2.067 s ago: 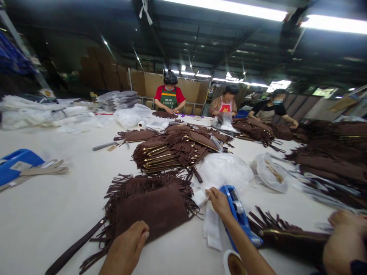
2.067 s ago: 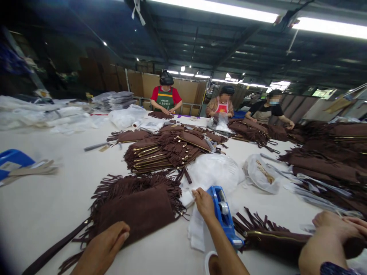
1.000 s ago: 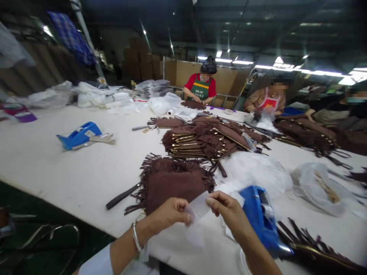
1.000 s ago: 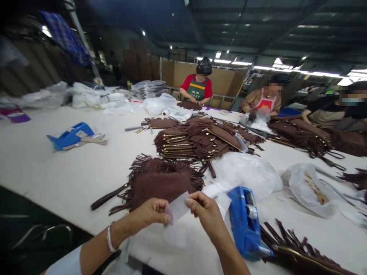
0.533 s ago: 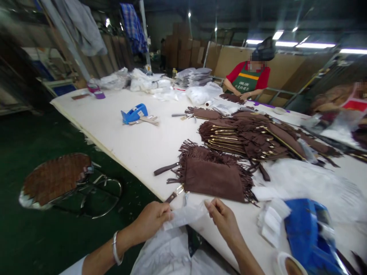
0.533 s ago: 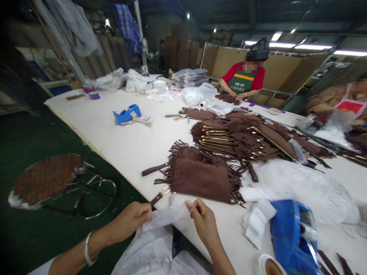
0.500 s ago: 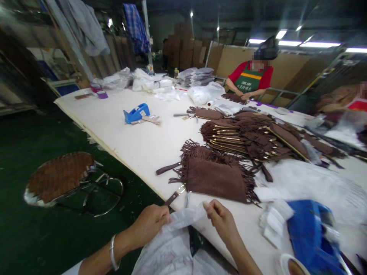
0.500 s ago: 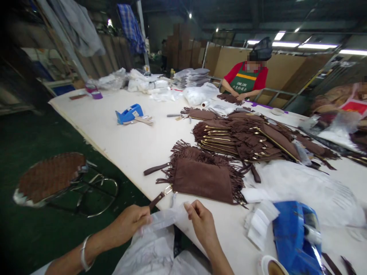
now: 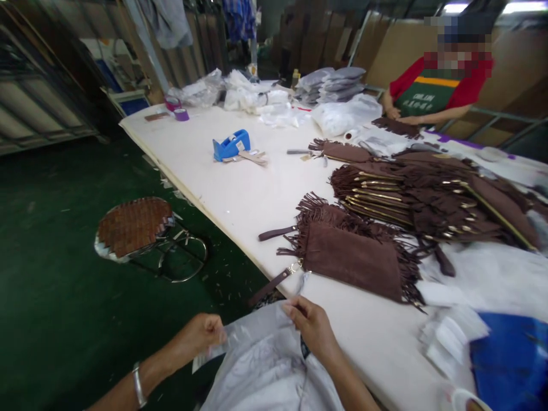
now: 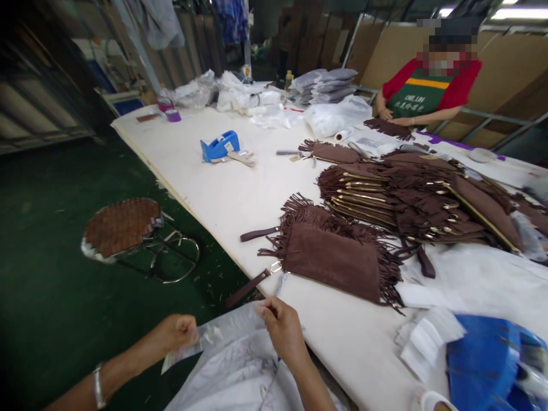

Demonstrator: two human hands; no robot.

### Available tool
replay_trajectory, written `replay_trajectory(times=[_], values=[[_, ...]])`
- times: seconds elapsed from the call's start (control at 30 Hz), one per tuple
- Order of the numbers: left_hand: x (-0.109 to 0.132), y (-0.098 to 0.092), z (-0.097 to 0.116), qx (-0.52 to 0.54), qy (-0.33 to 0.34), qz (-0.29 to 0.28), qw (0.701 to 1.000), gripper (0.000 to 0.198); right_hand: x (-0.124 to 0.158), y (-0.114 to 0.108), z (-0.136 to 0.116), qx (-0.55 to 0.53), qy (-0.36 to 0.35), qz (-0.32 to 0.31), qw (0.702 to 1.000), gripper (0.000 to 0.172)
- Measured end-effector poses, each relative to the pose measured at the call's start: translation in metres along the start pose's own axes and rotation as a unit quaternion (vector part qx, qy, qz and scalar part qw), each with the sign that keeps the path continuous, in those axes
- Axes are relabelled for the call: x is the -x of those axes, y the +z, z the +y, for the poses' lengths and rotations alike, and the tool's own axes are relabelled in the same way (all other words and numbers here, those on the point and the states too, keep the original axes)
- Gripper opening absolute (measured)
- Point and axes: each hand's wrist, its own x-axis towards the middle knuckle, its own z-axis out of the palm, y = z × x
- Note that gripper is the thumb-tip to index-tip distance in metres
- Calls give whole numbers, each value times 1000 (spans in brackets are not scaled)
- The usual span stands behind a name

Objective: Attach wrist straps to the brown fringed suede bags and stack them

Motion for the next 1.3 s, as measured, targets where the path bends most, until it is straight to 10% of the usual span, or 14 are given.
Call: replay_trajectory(times=[0.23, 0.43, 0.63, 0.9, 1.1, 1.3], values=[[28, -4, 31, -212, 88, 53, 972, 47, 4, 7, -23, 138, -51, 44, 988, 31], [28, -9, 2, -134, -11, -40, 990, 49, 7, 37, -20, 247, -99, 27, 964, 37], [5, 3, 20, 79, 61, -105, 989, 42, 4, 65, -18, 242, -108, 18, 964, 34], [-28, 27, 17, 159, 46, -16, 986, 37, -5, 79, 2, -18, 35, -13, 999, 38], [-16, 7, 19, 67, 57, 34, 996, 39, -21, 91, 17, -255, 209, 80, 941, 59], [-16, 6, 24, 41, 49, 42, 997, 38, -42, 92, 5, -320, 188, 91, 924, 43]])
